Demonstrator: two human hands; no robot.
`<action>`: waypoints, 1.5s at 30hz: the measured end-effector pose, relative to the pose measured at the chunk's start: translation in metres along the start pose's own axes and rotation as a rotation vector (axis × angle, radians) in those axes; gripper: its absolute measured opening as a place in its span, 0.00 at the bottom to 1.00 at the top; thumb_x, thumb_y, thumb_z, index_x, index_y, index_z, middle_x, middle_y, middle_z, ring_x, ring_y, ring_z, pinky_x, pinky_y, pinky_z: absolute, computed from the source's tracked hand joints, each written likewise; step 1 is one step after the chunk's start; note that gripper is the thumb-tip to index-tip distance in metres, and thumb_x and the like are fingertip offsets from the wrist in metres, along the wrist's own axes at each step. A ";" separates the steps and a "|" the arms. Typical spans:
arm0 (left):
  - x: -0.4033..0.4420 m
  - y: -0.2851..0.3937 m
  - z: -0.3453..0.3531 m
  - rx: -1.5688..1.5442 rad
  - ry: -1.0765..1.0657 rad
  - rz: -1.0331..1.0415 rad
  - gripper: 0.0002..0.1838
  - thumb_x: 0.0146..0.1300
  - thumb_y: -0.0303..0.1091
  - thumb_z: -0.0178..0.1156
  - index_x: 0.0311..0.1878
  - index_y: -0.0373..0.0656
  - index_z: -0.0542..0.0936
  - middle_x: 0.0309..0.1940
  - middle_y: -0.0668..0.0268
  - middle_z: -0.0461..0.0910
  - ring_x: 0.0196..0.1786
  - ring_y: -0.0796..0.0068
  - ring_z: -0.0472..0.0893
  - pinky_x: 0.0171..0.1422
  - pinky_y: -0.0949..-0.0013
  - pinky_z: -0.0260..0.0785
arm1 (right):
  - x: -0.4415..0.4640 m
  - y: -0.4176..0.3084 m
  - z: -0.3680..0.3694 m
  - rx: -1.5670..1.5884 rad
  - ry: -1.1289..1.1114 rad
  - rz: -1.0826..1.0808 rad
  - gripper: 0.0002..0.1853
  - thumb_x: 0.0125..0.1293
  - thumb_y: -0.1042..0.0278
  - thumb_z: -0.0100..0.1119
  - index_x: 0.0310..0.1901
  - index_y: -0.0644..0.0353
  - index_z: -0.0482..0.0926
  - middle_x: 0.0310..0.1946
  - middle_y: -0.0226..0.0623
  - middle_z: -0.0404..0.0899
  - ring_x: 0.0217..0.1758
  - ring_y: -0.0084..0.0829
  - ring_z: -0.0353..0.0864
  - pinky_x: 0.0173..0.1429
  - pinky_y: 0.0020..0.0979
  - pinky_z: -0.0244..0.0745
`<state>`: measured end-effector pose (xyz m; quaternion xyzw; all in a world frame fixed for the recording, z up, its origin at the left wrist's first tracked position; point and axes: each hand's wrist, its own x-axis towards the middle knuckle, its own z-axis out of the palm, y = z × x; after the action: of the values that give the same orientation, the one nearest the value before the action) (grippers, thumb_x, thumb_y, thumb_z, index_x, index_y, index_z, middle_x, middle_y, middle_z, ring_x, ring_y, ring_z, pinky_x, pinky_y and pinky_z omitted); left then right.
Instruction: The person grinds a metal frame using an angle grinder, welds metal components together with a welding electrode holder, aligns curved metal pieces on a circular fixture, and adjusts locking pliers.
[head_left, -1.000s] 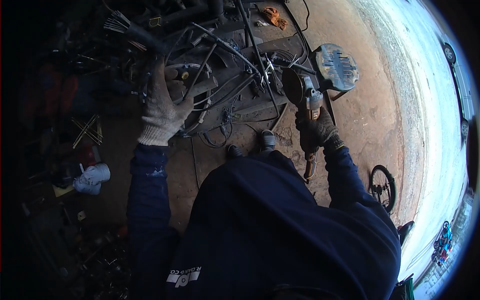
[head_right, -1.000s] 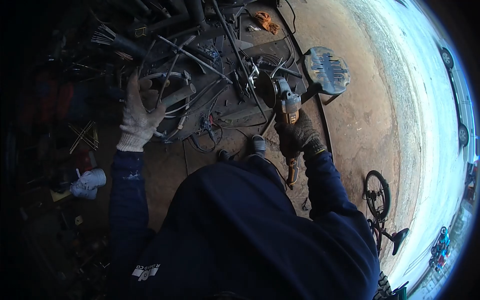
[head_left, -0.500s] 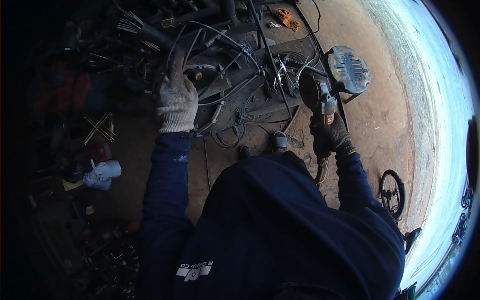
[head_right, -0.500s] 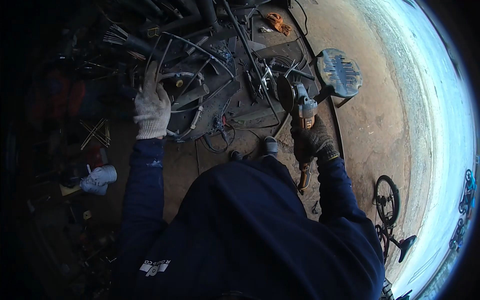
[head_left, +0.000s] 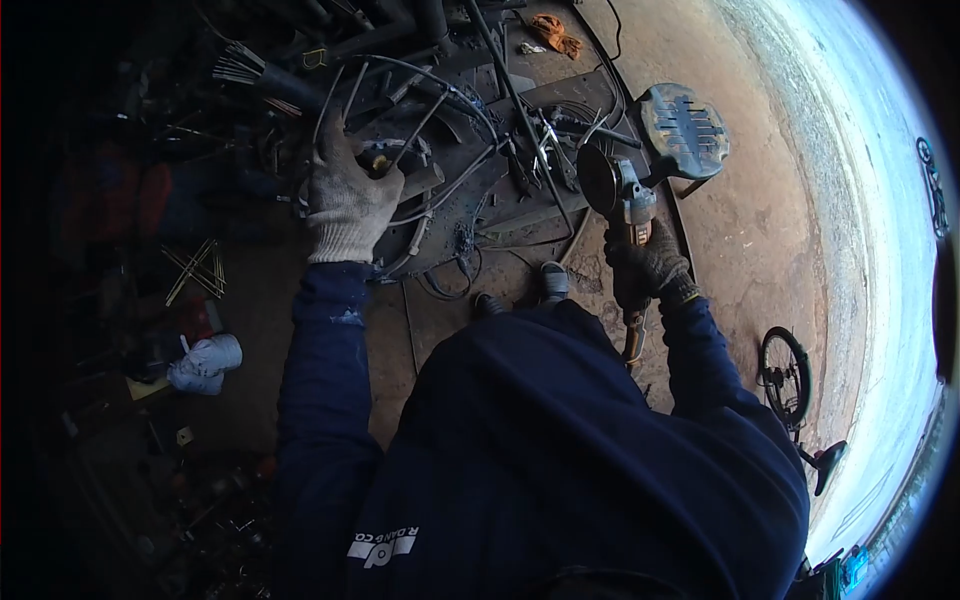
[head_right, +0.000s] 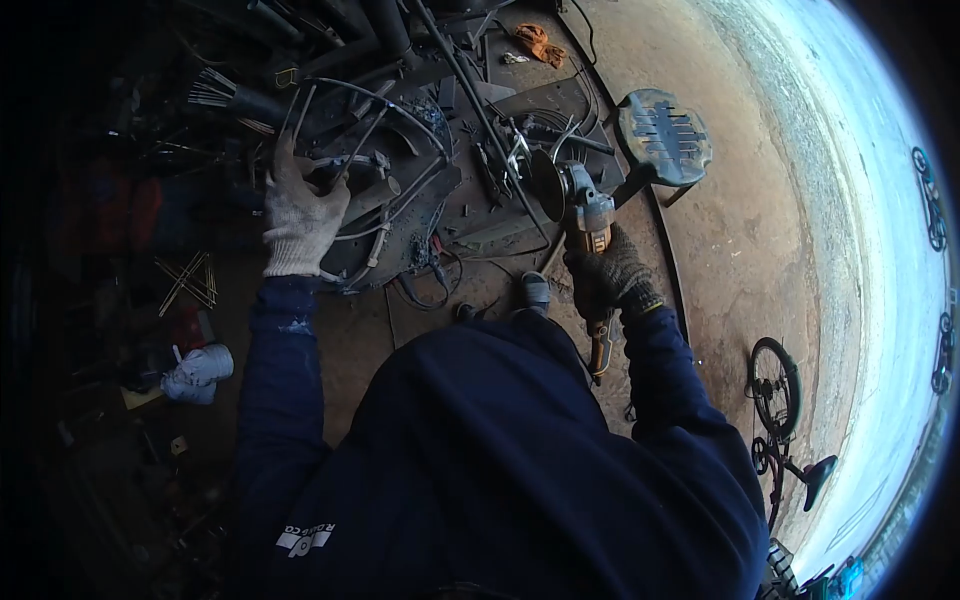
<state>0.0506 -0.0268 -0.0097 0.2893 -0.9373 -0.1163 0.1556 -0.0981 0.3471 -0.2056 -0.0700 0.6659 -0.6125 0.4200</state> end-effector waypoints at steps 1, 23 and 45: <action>-0.002 0.003 0.000 -0.053 0.034 0.046 0.50 0.51 0.32 0.72 0.76 0.39 0.58 0.54 0.48 0.75 0.50 0.57 0.81 0.53 0.56 0.79 | 0.001 0.001 0.000 -0.020 -0.007 0.002 0.29 0.53 0.69 0.77 0.57 0.60 0.76 0.45 0.35 0.84 0.46 0.30 0.85 0.51 0.36 0.82; 0.007 0.010 0.010 -0.086 -0.031 0.162 0.47 0.52 0.26 0.66 0.77 0.41 0.58 0.48 0.52 0.74 0.38 0.63 0.82 0.45 0.62 0.79 | 0.022 -0.027 0.025 -0.181 -0.202 -0.059 0.28 0.53 0.66 0.76 0.56 0.61 0.77 0.43 0.34 0.85 0.46 0.28 0.84 0.53 0.33 0.80; 0.055 0.023 -0.001 0.045 -0.094 0.305 0.49 0.51 0.25 0.68 0.78 0.47 0.59 0.44 0.54 0.74 0.38 0.66 0.80 0.44 0.63 0.79 | 0.018 -0.007 0.015 0.011 -0.220 -0.027 0.33 0.51 0.66 0.80 0.59 0.59 0.75 0.47 0.33 0.84 0.48 0.29 0.84 0.54 0.35 0.81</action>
<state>-0.0040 -0.0407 0.0112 0.1413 -0.9790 -0.0840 0.1207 -0.1031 0.3227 -0.2067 -0.1437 0.6113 -0.6104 0.4828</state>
